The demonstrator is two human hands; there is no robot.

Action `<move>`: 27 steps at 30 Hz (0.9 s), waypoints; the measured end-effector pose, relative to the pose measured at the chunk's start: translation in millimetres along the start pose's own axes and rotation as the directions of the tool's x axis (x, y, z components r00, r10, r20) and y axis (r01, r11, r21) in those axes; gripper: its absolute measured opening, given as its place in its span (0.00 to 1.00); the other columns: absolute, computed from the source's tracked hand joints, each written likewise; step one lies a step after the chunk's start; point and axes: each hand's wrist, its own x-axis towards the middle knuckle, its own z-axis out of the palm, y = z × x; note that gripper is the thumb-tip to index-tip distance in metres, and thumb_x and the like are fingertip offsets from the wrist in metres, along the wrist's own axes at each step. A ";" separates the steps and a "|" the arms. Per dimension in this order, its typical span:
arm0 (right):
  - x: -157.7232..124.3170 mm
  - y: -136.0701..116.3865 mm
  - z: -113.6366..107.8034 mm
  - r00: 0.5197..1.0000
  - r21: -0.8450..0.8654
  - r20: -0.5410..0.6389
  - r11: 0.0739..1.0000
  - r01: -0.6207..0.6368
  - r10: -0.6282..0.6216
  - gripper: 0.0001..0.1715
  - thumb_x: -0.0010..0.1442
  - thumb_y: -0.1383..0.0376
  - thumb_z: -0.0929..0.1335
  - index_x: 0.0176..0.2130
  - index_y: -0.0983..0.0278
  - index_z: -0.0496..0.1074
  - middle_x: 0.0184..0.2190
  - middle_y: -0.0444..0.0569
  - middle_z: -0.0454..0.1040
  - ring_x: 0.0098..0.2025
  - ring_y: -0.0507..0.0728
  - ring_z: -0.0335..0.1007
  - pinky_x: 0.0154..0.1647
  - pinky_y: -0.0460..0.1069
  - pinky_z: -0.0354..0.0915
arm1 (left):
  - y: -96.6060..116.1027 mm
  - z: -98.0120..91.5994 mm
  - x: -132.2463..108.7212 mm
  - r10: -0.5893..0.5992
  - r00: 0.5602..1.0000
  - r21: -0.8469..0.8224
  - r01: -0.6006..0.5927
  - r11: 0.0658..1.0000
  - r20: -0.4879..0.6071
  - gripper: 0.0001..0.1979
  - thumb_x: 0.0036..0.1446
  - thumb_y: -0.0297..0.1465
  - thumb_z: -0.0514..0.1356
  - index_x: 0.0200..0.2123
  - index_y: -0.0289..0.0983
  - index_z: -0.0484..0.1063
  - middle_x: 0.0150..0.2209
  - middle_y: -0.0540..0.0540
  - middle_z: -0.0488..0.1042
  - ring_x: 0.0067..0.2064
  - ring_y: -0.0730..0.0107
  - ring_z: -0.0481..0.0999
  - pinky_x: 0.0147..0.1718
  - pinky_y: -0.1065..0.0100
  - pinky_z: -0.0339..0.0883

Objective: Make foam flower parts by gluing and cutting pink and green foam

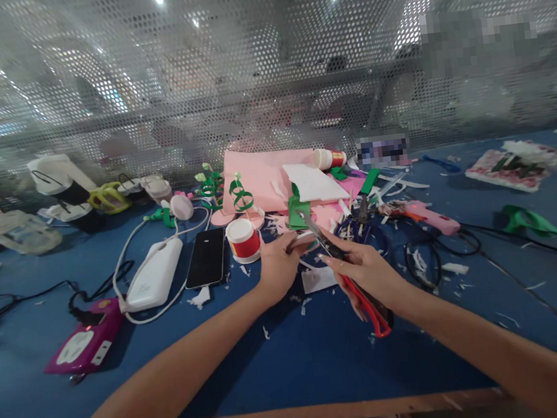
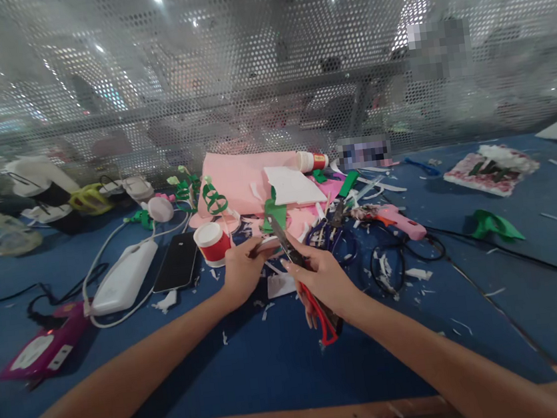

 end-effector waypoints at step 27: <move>13.1 2.3 -15.3 0.964 0.104 -0.256 0.989 0.104 -0.075 0.46 0.53 0.59 0.68 0.65 0.55 0.46 0.14 0.35 0.63 0.10 0.50 0.59 0.08 0.46 0.63 | -6.9 2.2 5.9 -0.062 0.995 0.088 0.055 0.995 0.081 0.11 0.48 0.29 0.62 0.37 0.35 0.71 0.29 0.49 0.72 0.30 0.70 0.69 0.31 0.69 0.63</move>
